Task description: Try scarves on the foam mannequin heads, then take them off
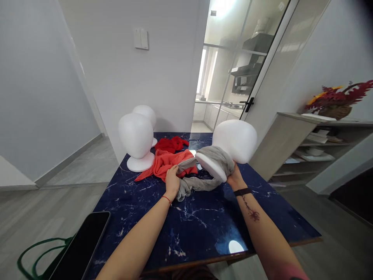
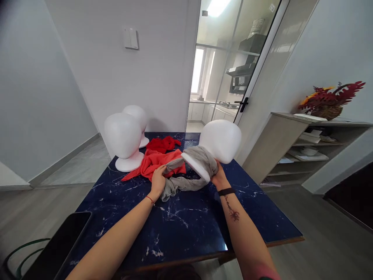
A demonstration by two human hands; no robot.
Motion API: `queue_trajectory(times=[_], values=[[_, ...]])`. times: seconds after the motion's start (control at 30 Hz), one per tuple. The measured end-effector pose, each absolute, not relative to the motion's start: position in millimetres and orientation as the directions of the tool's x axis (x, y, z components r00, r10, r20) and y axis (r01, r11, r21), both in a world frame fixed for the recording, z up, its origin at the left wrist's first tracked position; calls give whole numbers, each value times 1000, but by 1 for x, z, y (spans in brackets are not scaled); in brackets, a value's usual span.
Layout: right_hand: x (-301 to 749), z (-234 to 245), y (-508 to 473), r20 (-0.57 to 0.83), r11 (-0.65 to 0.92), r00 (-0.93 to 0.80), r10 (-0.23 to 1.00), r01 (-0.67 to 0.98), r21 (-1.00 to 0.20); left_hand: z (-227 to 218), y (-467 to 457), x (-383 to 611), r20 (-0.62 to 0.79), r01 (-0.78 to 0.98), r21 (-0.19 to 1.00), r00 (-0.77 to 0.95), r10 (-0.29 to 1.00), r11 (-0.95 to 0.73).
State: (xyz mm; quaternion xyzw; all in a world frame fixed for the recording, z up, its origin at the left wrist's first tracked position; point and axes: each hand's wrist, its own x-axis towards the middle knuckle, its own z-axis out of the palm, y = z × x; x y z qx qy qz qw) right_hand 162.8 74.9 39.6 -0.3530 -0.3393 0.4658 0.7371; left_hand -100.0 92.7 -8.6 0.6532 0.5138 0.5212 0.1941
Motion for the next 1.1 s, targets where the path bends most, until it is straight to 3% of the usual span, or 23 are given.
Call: queue_trajectory(times=[0.2,0.33,0.4,0.47,0.53,0.6,0.7,0.77,0.83,0.97,1.1], values=[[176,64,66,114,373,433,894,-579,-725,1,88,-103,461,430,844,-272,845,-322],[192,74,60,184,439,457,870,-552,-709,2,91,-110,421,405,879,-412,808,-251],[202,72,62,247,520,544,802,-430,-738,0,95,-116,404,387,894,-476,781,-227],[212,66,66,326,591,682,654,-192,-783,-2,100,-121,393,372,904,-528,753,-211],[217,59,72,449,563,731,514,107,-819,-1,103,-125,388,362,910,-564,729,-203],[212,52,77,543,481,671,505,303,-823,2,102,-125,401,369,905,-568,719,-214],[186,41,81,534,426,551,641,323,-845,10,90,-117,563,502,795,-401,722,-341],[163,34,80,502,427,483,717,265,-865,17,77,-106,684,576,652,-165,711,-493],[142,27,77,468,430,423,776,187,-883,21,63,-95,714,548,561,59,698,-621],[121,22,71,421,411,364,831,108,-905,23,52,-82,655,427,593,238,717,-683],[121,28,65,346,352,336,876,46,-935,19,67,-90,595,385,711,118,795,-589]])
